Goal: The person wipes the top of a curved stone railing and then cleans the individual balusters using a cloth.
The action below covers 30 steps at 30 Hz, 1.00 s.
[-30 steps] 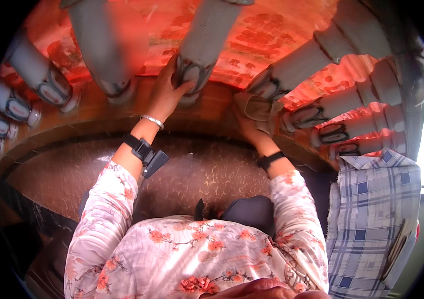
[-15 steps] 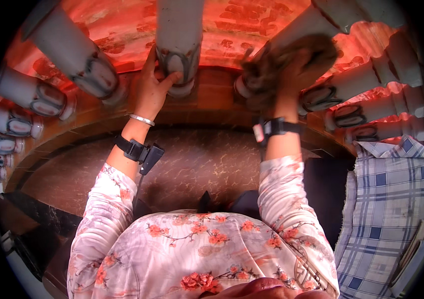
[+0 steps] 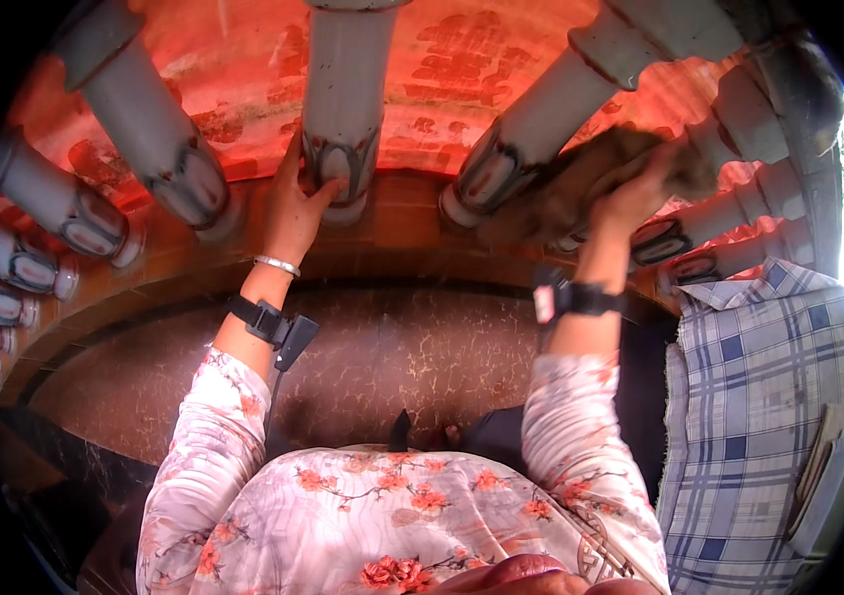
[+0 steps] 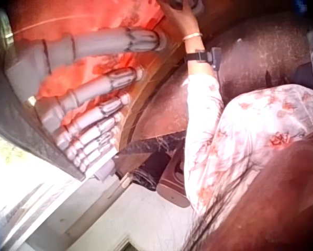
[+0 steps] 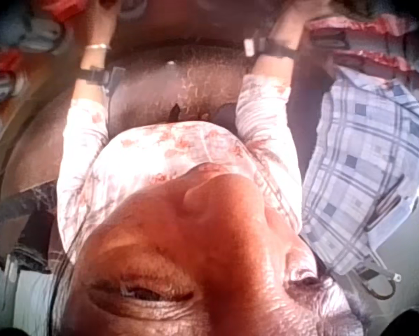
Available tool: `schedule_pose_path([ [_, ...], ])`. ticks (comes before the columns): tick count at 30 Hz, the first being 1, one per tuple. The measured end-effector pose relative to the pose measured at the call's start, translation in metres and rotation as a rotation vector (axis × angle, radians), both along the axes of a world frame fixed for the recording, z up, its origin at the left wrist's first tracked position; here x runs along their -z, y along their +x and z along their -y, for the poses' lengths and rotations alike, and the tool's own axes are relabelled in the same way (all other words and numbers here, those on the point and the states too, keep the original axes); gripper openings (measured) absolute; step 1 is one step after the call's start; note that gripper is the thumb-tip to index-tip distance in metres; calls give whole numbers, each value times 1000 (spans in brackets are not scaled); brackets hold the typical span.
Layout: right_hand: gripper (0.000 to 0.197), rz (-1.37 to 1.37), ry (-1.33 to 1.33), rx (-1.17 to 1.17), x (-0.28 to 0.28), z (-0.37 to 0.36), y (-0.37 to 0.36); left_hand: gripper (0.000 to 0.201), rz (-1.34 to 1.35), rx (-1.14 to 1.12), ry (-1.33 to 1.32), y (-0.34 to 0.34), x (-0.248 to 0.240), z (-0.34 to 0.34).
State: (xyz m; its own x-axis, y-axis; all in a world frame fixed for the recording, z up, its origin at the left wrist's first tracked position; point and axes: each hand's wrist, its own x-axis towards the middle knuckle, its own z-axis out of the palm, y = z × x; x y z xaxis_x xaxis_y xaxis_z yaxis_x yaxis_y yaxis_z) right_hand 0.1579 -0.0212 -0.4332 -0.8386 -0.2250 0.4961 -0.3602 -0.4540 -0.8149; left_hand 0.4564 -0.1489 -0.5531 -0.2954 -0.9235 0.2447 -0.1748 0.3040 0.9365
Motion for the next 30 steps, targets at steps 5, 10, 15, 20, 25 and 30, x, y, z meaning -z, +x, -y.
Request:
schedule_pose_path([
  [5,53,-96,-131,-217,-27,49,-20,75,38,22,21,-4,-9,-5],
  [10,49,-393,337,81,158,50,-54,75,103,7,10,-7,-2,-1],
  [15,49,213,586,-133,212,19,-43,77,115,-1,-66,-5,-3,5],
  [20,50,493,99,-436,44,24,-42,75,139,-62,-79,7,-2,-1],
  [25,42,-335,164,-280,-25,42,-70,75,119,-26,-140,-4,-6,-4],
  [30,50,-633,631,115,136,31,-92,76,122,-45,-180,-3,-2,1],
])
